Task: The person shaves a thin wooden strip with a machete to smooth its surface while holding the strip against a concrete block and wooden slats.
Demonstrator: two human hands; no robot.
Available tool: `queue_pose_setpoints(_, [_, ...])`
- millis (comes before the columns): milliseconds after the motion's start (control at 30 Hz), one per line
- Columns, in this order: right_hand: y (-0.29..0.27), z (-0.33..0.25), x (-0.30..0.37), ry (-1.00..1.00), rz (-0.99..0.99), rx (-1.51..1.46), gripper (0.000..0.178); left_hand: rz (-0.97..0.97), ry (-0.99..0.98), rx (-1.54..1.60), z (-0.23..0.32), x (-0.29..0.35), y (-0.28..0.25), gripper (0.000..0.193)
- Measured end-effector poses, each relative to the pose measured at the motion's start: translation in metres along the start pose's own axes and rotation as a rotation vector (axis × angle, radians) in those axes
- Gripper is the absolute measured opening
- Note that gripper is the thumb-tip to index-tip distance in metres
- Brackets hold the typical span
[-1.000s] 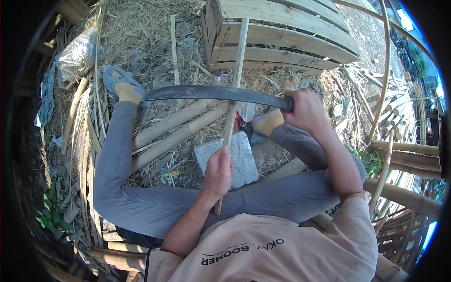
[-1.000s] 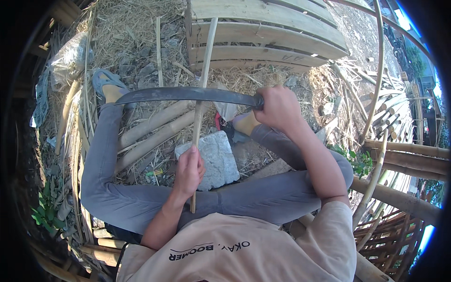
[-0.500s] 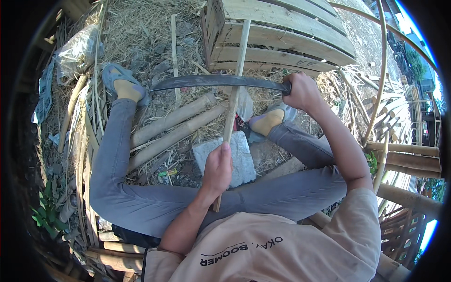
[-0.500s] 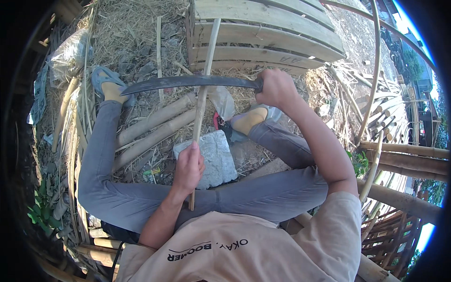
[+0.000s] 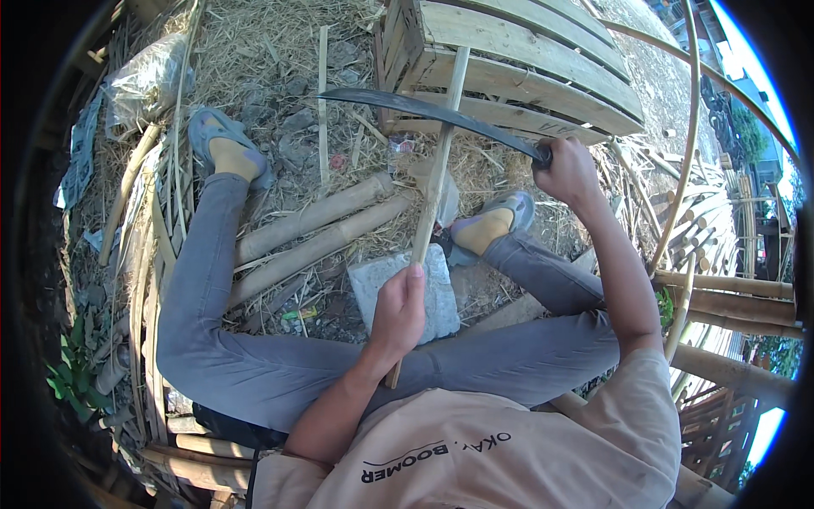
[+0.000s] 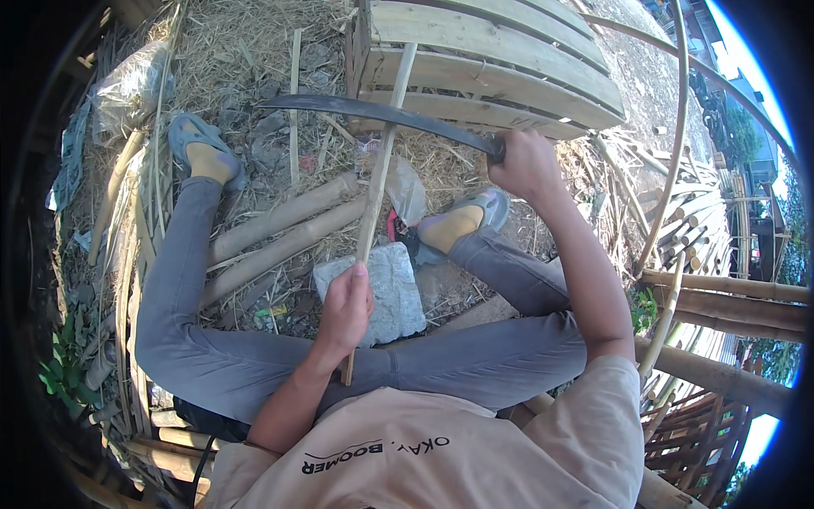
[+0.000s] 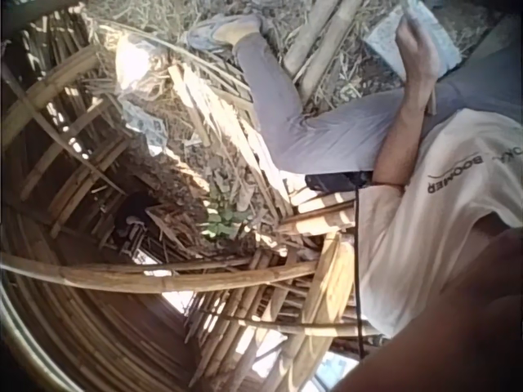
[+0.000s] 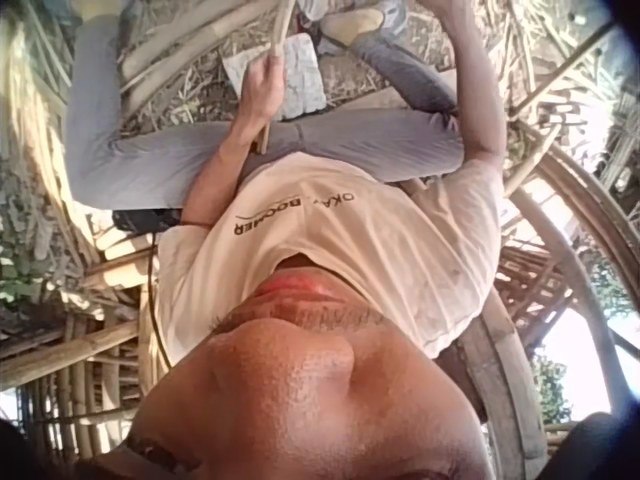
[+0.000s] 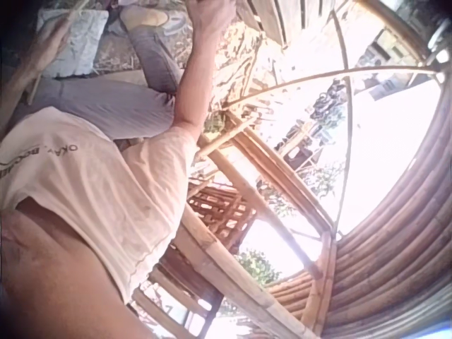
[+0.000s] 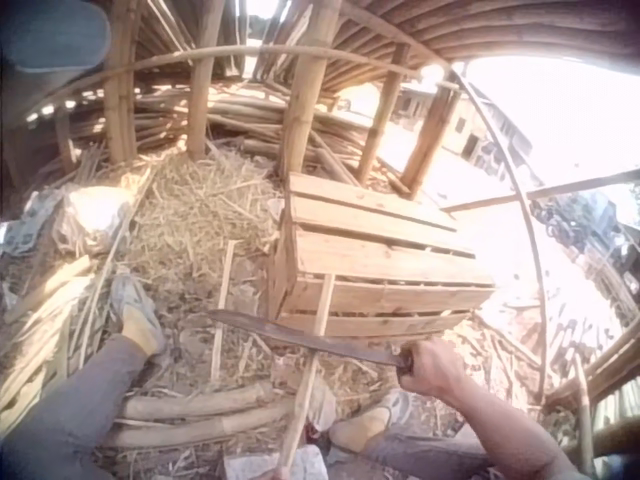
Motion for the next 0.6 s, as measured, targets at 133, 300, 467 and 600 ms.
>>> queue_pose_setpoints(133, [-0.005,-0.051,0.008,-0.073,-0.118,-0.077,0.029,0.023,0.036,-0.064,0.008,0.002,0.003,0.041])
queue_pose_setpoints(300, [-0.008,-0.066,-0.004,-0.148,-0.114,-0.022,0.026,0.027,0.02,-0.077,0.002,0.002,-0.001,0.041])
queue_pose_setpoints(467, [-0.007,-0.014,-0.023,0.066,-0.065,-0.028,0.029,0.023,0.027,-0.076,0.006,0.003,0.002,0.041])
queue_pose_setpoints(600, [-0.009,0.001,-0.019,0.035,0.004,0.01,0.02,0.038,0.07,-0.086,0.009,0.003,0.003,0.042])
Point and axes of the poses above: each hand's wrist, its own x-axis away from the middle knuckle, its own y-axis out of the palm, z = x × y, the point moved 2 cm from there along -x, towards the middle knuckle, and after that the axes turned 2 degrees about y, right-handed, at the moved point
